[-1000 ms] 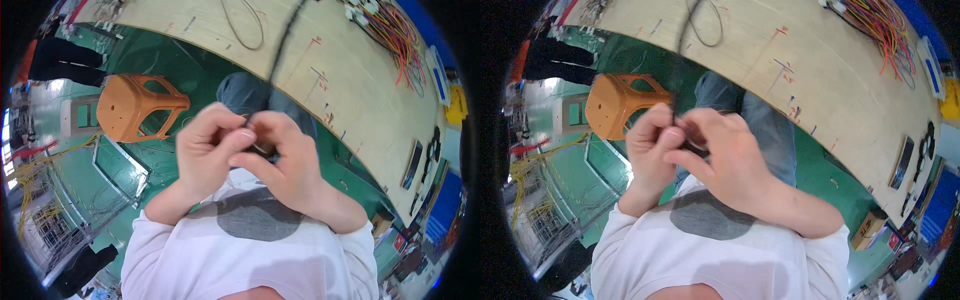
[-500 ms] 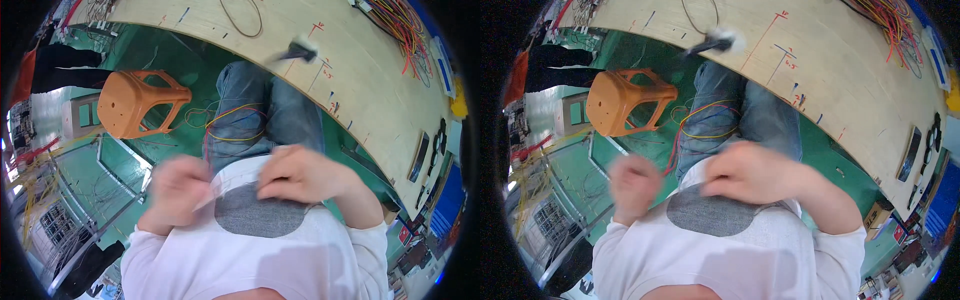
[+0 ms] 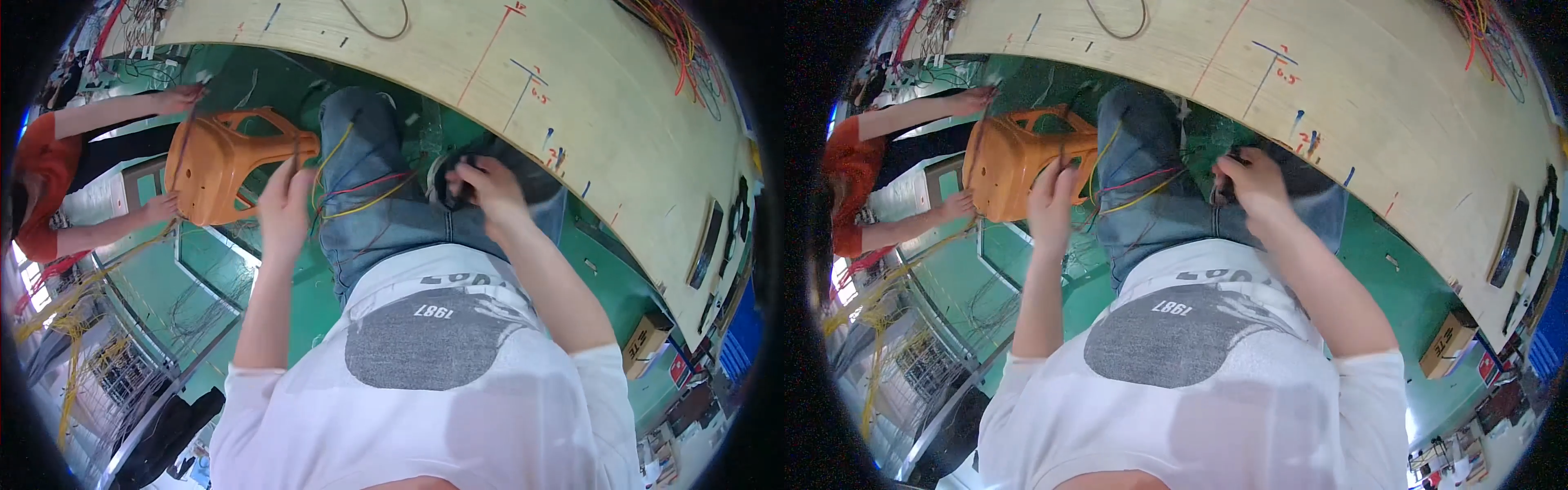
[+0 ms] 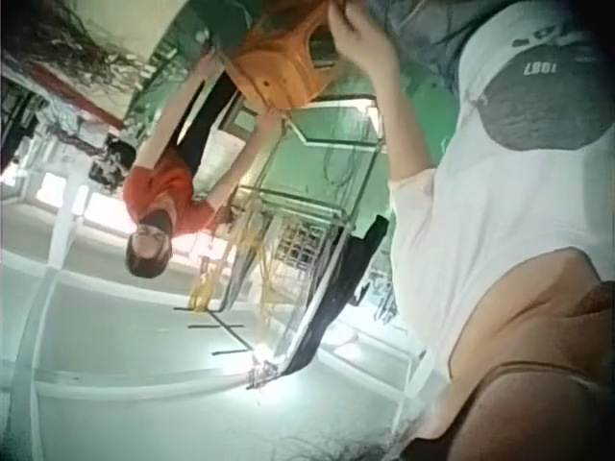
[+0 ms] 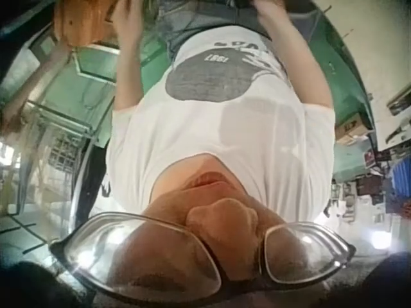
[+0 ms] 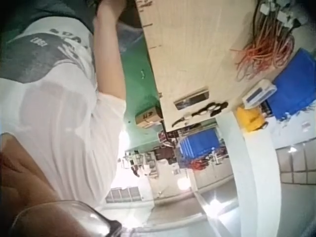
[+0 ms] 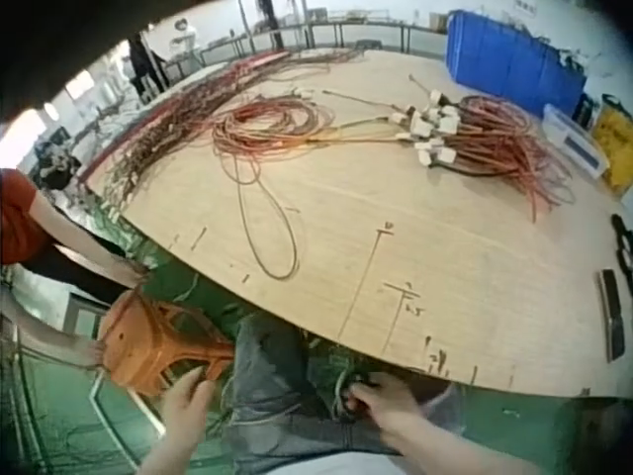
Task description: Apply electrical tape to specific sections of wire harness assemblies.
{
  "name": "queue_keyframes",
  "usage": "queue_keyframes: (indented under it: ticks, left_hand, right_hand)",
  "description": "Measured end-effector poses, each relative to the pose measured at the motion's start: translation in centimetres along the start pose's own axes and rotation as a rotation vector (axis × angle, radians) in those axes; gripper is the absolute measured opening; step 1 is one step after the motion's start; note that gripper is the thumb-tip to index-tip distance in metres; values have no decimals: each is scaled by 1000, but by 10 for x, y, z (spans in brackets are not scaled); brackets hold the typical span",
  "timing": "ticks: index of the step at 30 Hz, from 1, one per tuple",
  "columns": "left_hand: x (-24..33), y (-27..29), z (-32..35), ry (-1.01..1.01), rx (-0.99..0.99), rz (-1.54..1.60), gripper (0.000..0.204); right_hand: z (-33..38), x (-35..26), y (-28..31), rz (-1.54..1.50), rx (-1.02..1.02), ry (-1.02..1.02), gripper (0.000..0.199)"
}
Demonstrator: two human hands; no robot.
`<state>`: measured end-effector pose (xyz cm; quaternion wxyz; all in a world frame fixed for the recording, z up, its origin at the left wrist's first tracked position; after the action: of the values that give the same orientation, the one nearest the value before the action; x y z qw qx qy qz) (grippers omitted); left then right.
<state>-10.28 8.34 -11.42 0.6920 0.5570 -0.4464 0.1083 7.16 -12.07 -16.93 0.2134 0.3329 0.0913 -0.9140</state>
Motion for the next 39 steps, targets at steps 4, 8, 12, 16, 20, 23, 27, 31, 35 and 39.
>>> queue_keyframes:
  ticks: [4,8,12,16,20,23,27,31,35,39]
  left_hand:
    - [-25,-66,-7,-73,78,-129,20]
    - [-41,-67,-7,112,211,32,17]
    - [-31,-70,-6,-55,175,-18,10]
    - [-42,-72,-11,-42,177,104,13]
    - [-42,-60,-19,52,118,-4,15]
    - [-9,-47,-19,-125,1,-47,15]
    - [69,-14,0,-3,-259,414,11]
    - [118,27,7,184,-152,844,12]
    - [109,60,22,116,-150,836,24]
    - [109,61,29,576,-470,1156,40]
  right_hand:
    - [-76,63,-44,193,60,-75,20]
    - [-42,9,-87,395,320,781,30]
    - [-34,-23,-133,436,119,917,25]
    - [-42,-31,-152,847,-61,1275,29]
    - [-20,-12,-110,1000,-111,987,29]
    - [-10,18,-56,1044,-264,742,22]
    - [36,-46,-66,281,-253,688,23]
    - [75,-74,-88,-165,-656,365,30]
    - [110,-97,-84,-54,-655,226,25]
    - [136,-119,-78,387,-532,803,18]
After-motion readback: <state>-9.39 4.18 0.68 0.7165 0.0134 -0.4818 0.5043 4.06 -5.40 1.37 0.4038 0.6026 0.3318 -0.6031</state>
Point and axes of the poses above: each hand's wrist, its own z-axis away from the middle knuckle, its own y-axis out of the back of the hand, x = y × z, the point moved 3 cm from there along -z, towards the middle knuckle, and after that the axes turned 11 degrees about x, right-handed, at the moved point
